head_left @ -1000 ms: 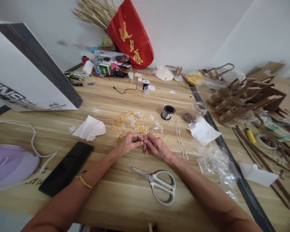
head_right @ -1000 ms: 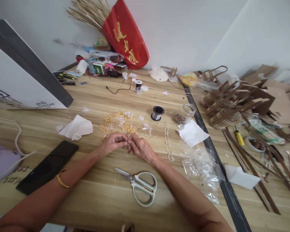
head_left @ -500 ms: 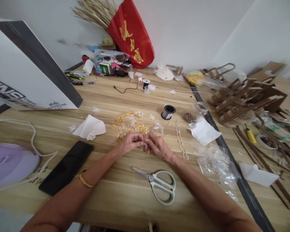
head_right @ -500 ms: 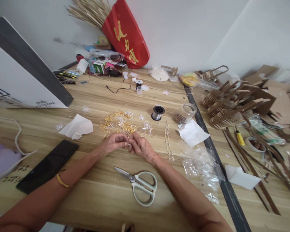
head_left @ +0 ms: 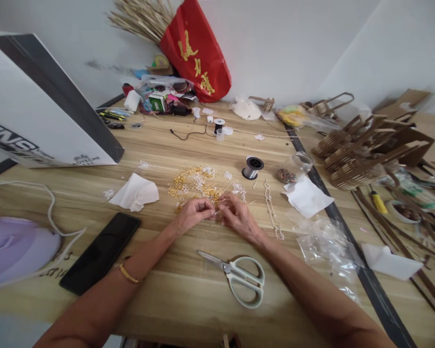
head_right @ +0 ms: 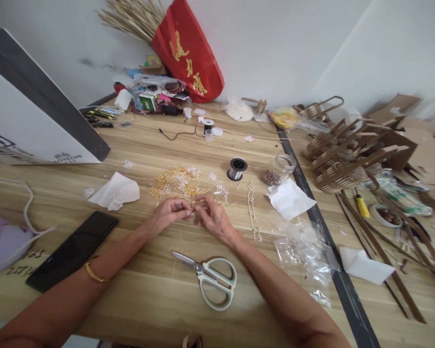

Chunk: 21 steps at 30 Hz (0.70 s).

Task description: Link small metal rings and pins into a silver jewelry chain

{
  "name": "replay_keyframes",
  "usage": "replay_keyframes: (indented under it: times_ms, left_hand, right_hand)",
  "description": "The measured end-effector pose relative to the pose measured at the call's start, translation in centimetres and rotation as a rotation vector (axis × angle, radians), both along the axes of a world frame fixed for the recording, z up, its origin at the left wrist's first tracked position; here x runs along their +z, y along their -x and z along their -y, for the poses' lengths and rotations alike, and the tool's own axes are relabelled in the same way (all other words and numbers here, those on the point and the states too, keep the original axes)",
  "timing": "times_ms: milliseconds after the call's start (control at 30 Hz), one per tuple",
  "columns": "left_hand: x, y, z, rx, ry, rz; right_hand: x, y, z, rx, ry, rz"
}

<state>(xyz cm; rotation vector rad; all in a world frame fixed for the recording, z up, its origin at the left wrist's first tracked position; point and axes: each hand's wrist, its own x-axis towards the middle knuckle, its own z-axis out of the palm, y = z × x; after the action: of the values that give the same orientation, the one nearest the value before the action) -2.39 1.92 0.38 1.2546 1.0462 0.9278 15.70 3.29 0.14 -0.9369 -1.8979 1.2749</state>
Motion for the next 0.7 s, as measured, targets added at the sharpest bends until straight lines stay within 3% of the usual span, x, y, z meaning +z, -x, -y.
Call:
replay_keyframes:
  times_ms: [100,233,700]
  left_hand:
    - [0.47,0.02,0.07,0.037,-0.003,-0.004]
    - [0.71,-0.06,0.19,0.068,-0.002,0.016]
    - [0.53,-0.06,0.04,0.005,0.022,0.023]
  right_hand:
    - [0.33,-0.14,0.18,-0.104,-0.201,0.052]
    - [0.53,-0.26,0.36,-0.062,-0.419,0.124]
    - [0.48,-0.31,0.62,0.007,-0.472,0.219]
